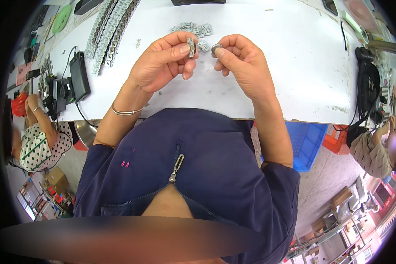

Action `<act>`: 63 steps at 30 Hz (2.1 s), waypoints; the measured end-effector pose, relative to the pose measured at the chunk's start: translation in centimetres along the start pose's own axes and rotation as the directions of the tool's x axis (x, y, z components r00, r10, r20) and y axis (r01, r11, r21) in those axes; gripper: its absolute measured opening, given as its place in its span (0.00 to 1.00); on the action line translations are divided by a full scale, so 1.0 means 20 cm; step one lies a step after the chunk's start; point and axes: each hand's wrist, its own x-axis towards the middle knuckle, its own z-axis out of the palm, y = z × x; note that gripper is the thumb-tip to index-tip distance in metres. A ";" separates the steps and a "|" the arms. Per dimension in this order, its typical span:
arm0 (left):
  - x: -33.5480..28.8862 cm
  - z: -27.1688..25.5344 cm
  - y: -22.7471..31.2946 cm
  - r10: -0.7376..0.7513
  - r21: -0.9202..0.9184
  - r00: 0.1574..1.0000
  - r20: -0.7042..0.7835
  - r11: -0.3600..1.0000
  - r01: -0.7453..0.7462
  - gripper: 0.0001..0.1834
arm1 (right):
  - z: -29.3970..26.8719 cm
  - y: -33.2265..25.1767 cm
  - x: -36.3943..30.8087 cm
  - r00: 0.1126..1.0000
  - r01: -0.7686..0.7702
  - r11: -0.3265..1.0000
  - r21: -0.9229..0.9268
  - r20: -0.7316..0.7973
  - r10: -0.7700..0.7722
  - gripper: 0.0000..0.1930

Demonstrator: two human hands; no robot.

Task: Assembling small metal components by hand at a workstation.

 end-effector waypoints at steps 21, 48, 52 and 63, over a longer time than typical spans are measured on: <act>-0.03 0.05 -0.04 0.302 0.544 0.947 -0.107 0.815 -0.199 0.10 | 0.07 0.03 0.01 1.000 0.018 0.993 -0.115 -0.016 -0.020 0.09; -0.13 -0.01 -0.15 0.425 0.424 0.894 -0.144 0.843 -0.332 0.11 | 0.20 0.13 -0.05 0.977 0.159 0.987 -0.035 -0.136 -0.163 0.10; -0.11 0.01 -0.15 0.446 0.399 0.875 -0.187 0.849 -0.347 0.11 | 0.23 0.16 -0.06 0.990 0.113 0.993 0.019 -0.084 -0.111 0.11; -0.13 0.02 -0.08 0.426 0.729 0.891 -0.153 0.658 -0.190 0.10 | 0.24 0.12 -0.05 0.966 0.200 0.972 -0.121 -0.140 -0.216 0.12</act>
